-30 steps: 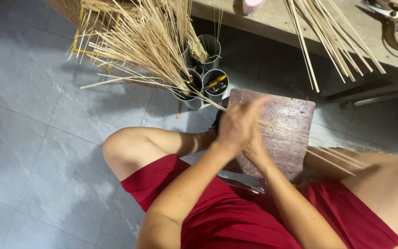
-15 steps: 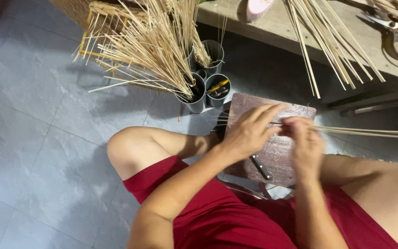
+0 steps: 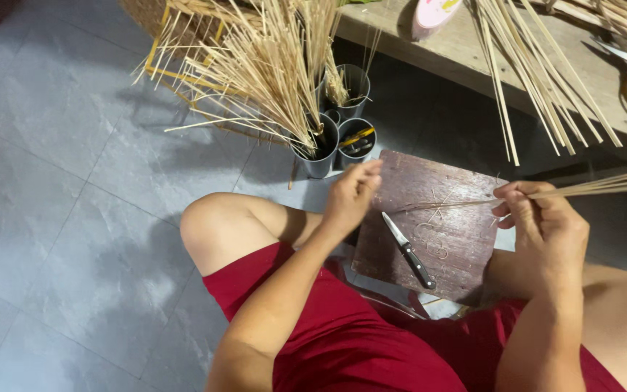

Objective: The person sits on a chair with a wooden board on their lap and uses a small knife to shave and split thin bamboo sticks one at a time, rotating each stick to trim it, then places finished sticks into a container with a bundle of similar sticks and picks up the next one.

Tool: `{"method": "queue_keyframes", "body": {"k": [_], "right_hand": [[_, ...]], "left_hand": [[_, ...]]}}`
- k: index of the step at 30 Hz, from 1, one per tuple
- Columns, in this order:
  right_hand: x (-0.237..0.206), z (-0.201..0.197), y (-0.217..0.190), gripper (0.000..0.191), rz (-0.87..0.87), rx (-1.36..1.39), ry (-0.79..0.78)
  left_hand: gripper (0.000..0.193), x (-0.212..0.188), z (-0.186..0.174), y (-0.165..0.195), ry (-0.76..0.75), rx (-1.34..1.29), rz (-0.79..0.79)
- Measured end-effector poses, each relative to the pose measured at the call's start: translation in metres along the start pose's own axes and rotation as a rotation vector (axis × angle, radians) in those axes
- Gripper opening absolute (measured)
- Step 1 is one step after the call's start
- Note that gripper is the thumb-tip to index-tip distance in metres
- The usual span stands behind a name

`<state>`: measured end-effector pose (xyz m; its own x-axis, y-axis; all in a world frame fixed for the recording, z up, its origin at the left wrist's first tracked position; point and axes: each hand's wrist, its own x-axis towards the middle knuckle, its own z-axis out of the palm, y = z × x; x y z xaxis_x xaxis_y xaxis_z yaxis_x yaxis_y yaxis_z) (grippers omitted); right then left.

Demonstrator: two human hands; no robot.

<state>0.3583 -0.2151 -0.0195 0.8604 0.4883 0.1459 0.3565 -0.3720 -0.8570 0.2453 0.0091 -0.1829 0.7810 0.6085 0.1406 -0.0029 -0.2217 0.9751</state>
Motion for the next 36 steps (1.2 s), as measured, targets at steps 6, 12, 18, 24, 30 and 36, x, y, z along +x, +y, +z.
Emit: {"method": "queue_keyframes", "body": {"k": [6,12,18,24,30,36], "right_hand": [[-0.005,-0.005,0.015,0.015,0.044,0.114,0.015],[-0.008,-0.005,0.022,0.016,0.016,0.076,0.030],[-0.013,-0.005,0.022,0.015,0.016,0.067,0.041],[-0.013,-0.001,0.021,0.014,-0.005,0.090,0.038],[-0.014,0.001,0.022,0.014,-0.031,0.075,0.035],[-0.015,-0.003,0.020,0.014,-0.025,0.115,0.026]], "left_hand": [[0.021,0.032,-0.067,-0.022,0.572,-0.167,-0.076],[0.022,0.046,-0.100,-0.009,0.725,-0.128,-0.155],[0.021,0.066,-0.098,-0.010,0.726,0.031,-0.220],[0.015,0.076,-0.101,-0.019,0.776,0.034,-0.116],[0.008,0.048,-0.088,0.004,0.746,0.400,0.208],[0.006,0.043,-0.075,0.064,0.608,0.456,0.537]]}}
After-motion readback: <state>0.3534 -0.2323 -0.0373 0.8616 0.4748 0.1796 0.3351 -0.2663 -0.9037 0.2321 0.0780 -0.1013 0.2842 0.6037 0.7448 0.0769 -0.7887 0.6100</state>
